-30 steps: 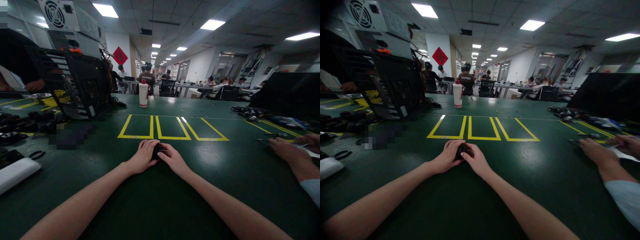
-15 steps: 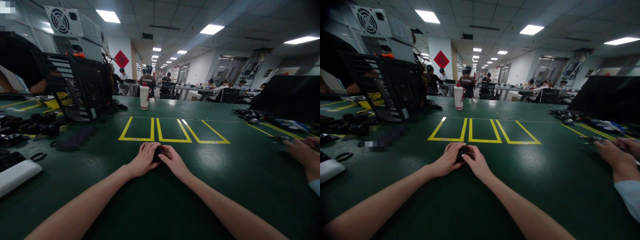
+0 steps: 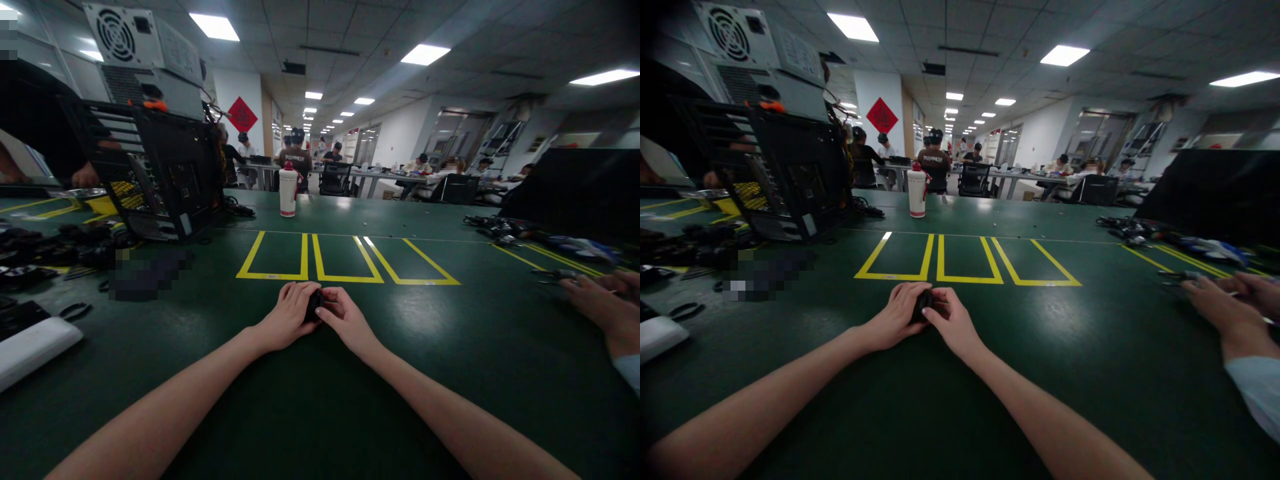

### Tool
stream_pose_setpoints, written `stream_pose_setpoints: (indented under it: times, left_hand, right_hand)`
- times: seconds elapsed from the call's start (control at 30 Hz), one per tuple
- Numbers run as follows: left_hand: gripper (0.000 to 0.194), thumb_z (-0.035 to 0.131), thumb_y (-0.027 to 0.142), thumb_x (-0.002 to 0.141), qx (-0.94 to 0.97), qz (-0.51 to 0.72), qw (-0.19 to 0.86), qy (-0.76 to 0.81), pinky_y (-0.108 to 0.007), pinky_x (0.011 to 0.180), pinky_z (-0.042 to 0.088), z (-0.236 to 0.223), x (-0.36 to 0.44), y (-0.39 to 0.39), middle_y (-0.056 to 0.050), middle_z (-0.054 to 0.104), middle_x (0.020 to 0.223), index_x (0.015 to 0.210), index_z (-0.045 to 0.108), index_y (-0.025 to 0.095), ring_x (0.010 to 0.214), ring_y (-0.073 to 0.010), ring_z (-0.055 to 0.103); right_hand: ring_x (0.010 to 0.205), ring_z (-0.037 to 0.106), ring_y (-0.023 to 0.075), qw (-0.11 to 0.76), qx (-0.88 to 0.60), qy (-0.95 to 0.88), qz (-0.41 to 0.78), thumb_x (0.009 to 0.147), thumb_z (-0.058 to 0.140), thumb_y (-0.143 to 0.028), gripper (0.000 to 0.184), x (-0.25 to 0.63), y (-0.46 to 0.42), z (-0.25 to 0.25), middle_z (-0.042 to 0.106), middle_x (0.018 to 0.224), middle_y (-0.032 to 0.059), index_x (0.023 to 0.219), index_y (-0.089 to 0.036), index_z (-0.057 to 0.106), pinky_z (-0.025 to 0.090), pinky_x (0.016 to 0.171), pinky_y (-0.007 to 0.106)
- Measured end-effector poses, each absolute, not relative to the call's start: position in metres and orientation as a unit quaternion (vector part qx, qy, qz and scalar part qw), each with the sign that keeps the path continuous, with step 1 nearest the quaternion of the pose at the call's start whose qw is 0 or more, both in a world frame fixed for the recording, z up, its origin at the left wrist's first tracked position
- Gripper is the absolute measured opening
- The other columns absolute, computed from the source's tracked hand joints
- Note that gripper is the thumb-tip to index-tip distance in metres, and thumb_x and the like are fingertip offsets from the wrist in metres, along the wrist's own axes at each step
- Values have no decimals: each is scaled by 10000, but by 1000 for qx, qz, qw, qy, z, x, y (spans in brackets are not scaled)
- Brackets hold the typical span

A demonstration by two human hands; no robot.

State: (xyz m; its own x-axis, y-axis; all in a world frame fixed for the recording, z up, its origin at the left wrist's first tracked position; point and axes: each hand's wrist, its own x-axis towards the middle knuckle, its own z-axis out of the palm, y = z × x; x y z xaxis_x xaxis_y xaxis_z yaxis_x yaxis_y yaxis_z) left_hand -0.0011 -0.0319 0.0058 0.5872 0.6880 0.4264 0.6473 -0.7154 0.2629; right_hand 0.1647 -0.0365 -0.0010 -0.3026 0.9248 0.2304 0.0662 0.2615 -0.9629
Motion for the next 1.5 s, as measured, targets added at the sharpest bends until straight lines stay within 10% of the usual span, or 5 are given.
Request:
stream_pose_setpoints:
  times: [1.5]
  left_hand:
    - [604,526,257,739,890,258,41,373,-443,979,223,5,-2,-31,-81,382,1196,1237,187,207,1122,-227,355]
  right_hand:
    - [940,537,153,462,-339,-639,514,709,557,-202,196,165,-37,-1,536,934,3,889,-217,480,456,821,319]
